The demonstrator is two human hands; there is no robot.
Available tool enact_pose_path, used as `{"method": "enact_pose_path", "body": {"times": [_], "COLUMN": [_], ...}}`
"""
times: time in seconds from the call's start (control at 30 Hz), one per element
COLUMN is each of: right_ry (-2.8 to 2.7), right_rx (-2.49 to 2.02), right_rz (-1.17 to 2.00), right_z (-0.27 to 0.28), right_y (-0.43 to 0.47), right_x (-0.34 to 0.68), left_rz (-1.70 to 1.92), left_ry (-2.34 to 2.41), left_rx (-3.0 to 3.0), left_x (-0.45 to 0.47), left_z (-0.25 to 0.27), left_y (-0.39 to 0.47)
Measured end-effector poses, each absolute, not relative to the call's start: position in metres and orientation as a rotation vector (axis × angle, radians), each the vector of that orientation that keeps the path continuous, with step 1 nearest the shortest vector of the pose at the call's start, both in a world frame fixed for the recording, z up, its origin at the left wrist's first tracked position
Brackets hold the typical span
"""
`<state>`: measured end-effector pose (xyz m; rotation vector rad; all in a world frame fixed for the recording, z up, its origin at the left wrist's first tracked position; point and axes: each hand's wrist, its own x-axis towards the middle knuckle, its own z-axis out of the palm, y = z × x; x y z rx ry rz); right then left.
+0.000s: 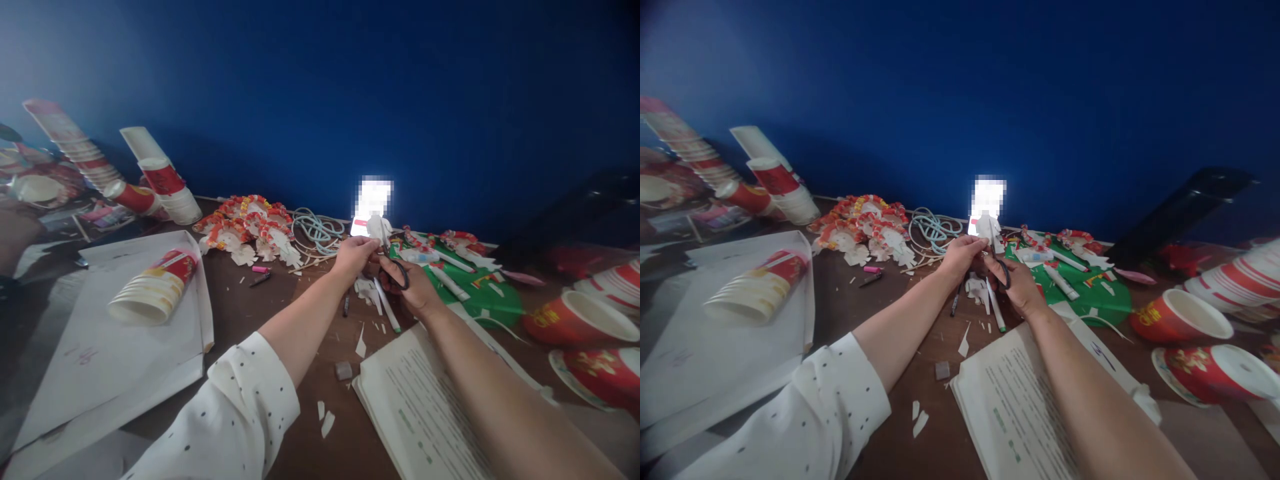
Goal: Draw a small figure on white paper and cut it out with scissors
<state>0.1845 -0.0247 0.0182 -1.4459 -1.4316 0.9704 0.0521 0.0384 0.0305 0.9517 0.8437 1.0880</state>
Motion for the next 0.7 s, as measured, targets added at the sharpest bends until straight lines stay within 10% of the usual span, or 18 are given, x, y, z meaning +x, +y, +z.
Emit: {"method": "enact_pose_path", "body": {"times": [0.7], "right_ry": [-1.365], "right_rx": [-1.415], "right_rz": [0.989], "right_z": [0.029], "right_y": [-0.027], "right_x": [0.179], "left_rz": [1.088], "left_ry": [0.856], "left_rx": [0.954], "left_x": [0.052], "left_z": [0.028], "left_y": [0.040]}}
